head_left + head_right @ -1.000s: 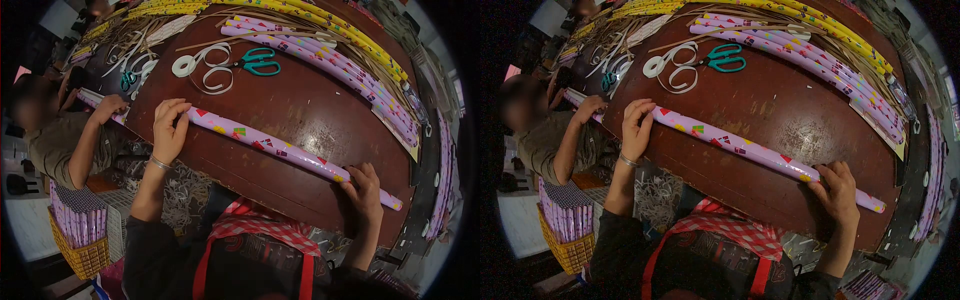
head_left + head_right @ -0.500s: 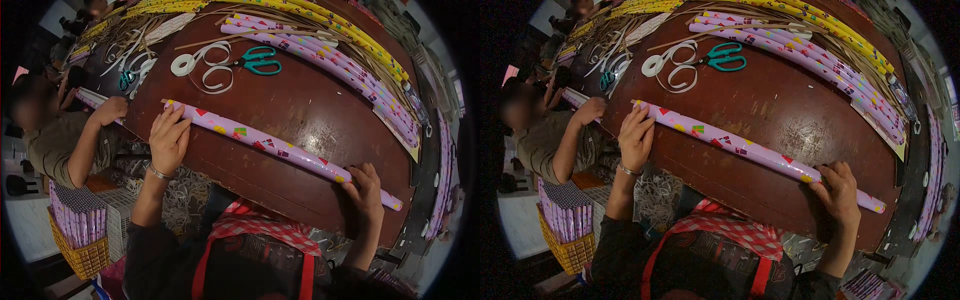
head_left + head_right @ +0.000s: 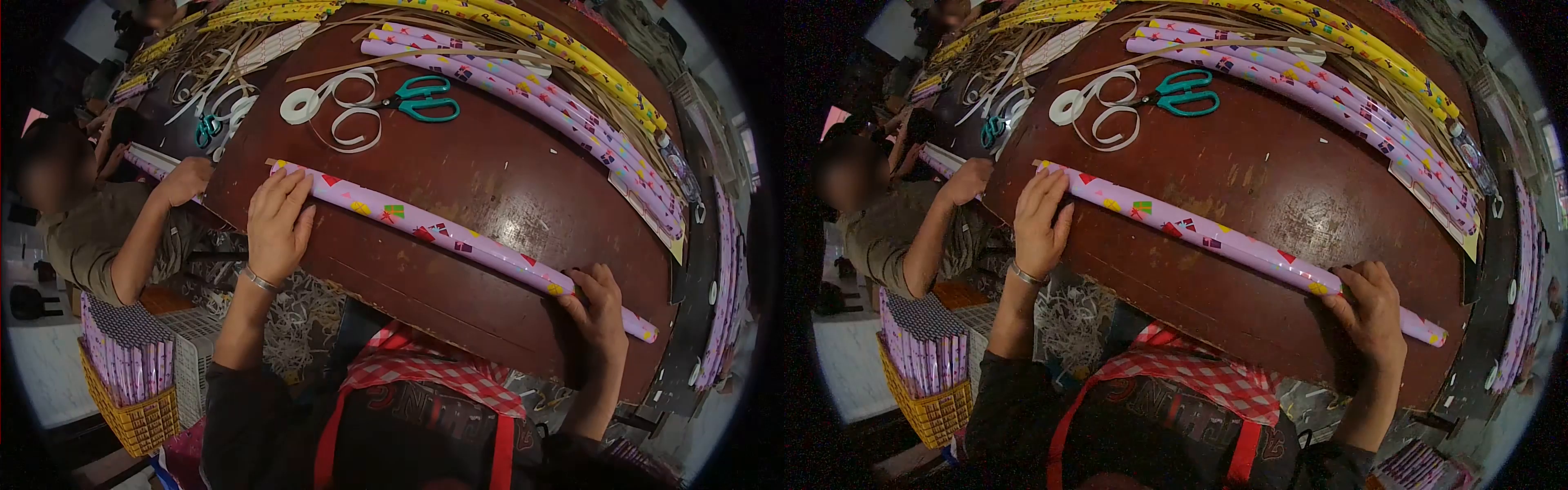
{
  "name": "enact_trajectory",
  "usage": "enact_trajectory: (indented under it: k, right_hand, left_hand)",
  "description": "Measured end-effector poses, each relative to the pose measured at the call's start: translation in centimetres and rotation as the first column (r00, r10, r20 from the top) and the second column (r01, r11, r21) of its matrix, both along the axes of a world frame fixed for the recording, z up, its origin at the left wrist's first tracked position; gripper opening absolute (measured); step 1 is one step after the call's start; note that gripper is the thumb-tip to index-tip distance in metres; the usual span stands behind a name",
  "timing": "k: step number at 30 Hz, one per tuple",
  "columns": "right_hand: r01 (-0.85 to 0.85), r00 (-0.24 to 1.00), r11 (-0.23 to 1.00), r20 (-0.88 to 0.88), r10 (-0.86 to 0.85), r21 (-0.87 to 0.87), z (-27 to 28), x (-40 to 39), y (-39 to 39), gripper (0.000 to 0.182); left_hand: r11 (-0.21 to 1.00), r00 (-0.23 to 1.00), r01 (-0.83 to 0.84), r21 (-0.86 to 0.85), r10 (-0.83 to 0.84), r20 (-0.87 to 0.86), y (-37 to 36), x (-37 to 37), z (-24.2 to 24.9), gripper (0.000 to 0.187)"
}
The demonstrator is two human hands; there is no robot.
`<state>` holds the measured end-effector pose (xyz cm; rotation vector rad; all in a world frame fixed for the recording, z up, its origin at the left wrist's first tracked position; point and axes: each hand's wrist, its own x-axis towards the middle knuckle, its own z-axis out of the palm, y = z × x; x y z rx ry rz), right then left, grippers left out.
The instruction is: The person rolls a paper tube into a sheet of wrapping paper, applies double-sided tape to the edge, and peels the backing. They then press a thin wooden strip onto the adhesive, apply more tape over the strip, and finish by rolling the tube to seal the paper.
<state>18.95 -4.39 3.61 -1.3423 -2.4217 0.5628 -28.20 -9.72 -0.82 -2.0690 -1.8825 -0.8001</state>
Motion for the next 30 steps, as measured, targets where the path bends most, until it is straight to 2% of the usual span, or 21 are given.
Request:
enact_trajectory:
  k: [2, 4, 6, 7, 8, 10, 11, 12, 15, 17, 19, 21, 23, 26, 29, 30]
  right_hand:
    - [-0.012, 1.000, 1.000, 0.026, 0.012, 0.007, 0.2, -0.1, 0.0, 0.041]
    - [-0.003, 0.999, 1.000, 0.035, 0.003, 0.012, 0.1, 0.0, 0.0, 0.040]
    - [0.013, 0.999, 1.000, 0.046, -0.014, 0.019, 0.2, 0.1, 0.0, 0.040]
    - [0.007, 0.999, 1.000, 0.043, -0.008, 0.016, 0.2, 0.2, 0.0, 0.040]
    - [-0.001, 0.999, 1.000, 0.040, 0.001, 0.014, 0.2, 0.2, 0.0, 0.039]
    - [-0.007, 1.000, 1.000, 0.027, 0.007, 0.014, 0.0, 0.2, 0.1, 0.038]
    - [-0.019, 1.000, 1.000, 0.011, 0.019, 0.016, 0.0, 0.2, 0.1, 0.038]
    - [-0.008, 1.000, 1.000, 0.015, 0.008, 0.018, 0.0, 0.2, 0.1, 0.038]
    - [-0.020, 0.999, 0.999, 0.045, 0.018, 0.040, 0.0, 0.2, 0.0, 0.038]
    - [-0.017, 0.998, 0.999, 0.055, 0.015, 0.034, -0.1, 0.3, 0.1, 0.038]
    - [-0.008, 0.999, 0.999, 0.049, 0.006, 0.045, -0.2, 0.3, 0.0, 0.038]
    - [-0.002, 0.999, 0.999, 0.036, 0.000, 0.047, -0.4, 0.4, 0.0, 0.038]
    - [-0.017, 0.999, 0.999, 0.035, 0.015, 0.037, -0.4, 0.4, 0.1, 0.039]
    - [-0.018, 0.998, 0.999, 0.055, 0.015, 0.046, -0.5, 0.5, 0.1, 0.040]
    - [-0.020, 0.998, 0.998, 0.058, 0.016, 0.061, -0.6, 0.5, 0.1, 0.041]
    - [-0.020, 0.998, 0.998, 0.056, 0.017, 0.060, -0.6, 0.5, 0.1, 0.041]
  left_hand:
    - [1.000, 1.000, -0.012, -0.026, 0.012, -0.011, 0.1, 0.4, 0.5, 0.036]
    - [0.999, 0.995, 0.005, -0.036, -0.009, -0.104, -0.1, 0.5, 0.8, 0.035]
    - [0.973, 0.969, 0.224, -0.054, -0.228, -0.095, -0.6, 0.5, 0.8, 0.036]
    - [0.949, 0.950, 0.308, -0.072, -0.311, -0.035, -0.6, 0.8, 0.7, 0.040]
    - [0.945, 0.947, 0.318, -0.072, -0.321, -0.031, -0.2, 1.3, 1.0, 0.040]
    - [0.946, 0.940, 0.320, -0.061, -0.308, 0.147, 1.0, 2.6, 2.2, 0.047]
    - [0.949, 0.955, 0.288, -0.125, -0.275, 0.111, 1.7, 2.9, 2.4, 0.060]
    - [0.946, 0.951, 0.299, -0.122, -0.286, 0.113, 2.6, 3.8, 2.7, 0.060]
    - [0.916, 0.940, 0.326, -0.232, -0.340, -0.022, 5.3, 7.7, 2.5, 0.076]
    - [0.860, 0.890, 0.395, -0.322, -0.445, -0.095, 5.7, 10.1, 1.5, 0.077]
    - [0.829, 0.855, 0.444, -0.341, -0.505, -0.116, 5.8, 11.6, 1.2, 0.078]
    - [0.788, 0.799, 0.538, -0.300, -0.590, -0.116, 5.4, 12.7, 0.9, 0.077]
    - [0.764, 0.787, 0.546, -0.344, -0.608, -0.102, 4.7, 13.5, 1.3, 0.078]
    - [0.746, 0.751, 0.599, -0.292, -0.649, -0.118, 3.8, 14.0, 1.4, 0.077]
    - [0.725, 0.727, 0.624, -0.292, -0.675, -0.125, 3.0, 13.6, 2.0, 0.070]
    - [0.687, 0.696, 0.681, -0.254, -0.715, -0.067, 2.8, 13.3, 2.2, 0.065]
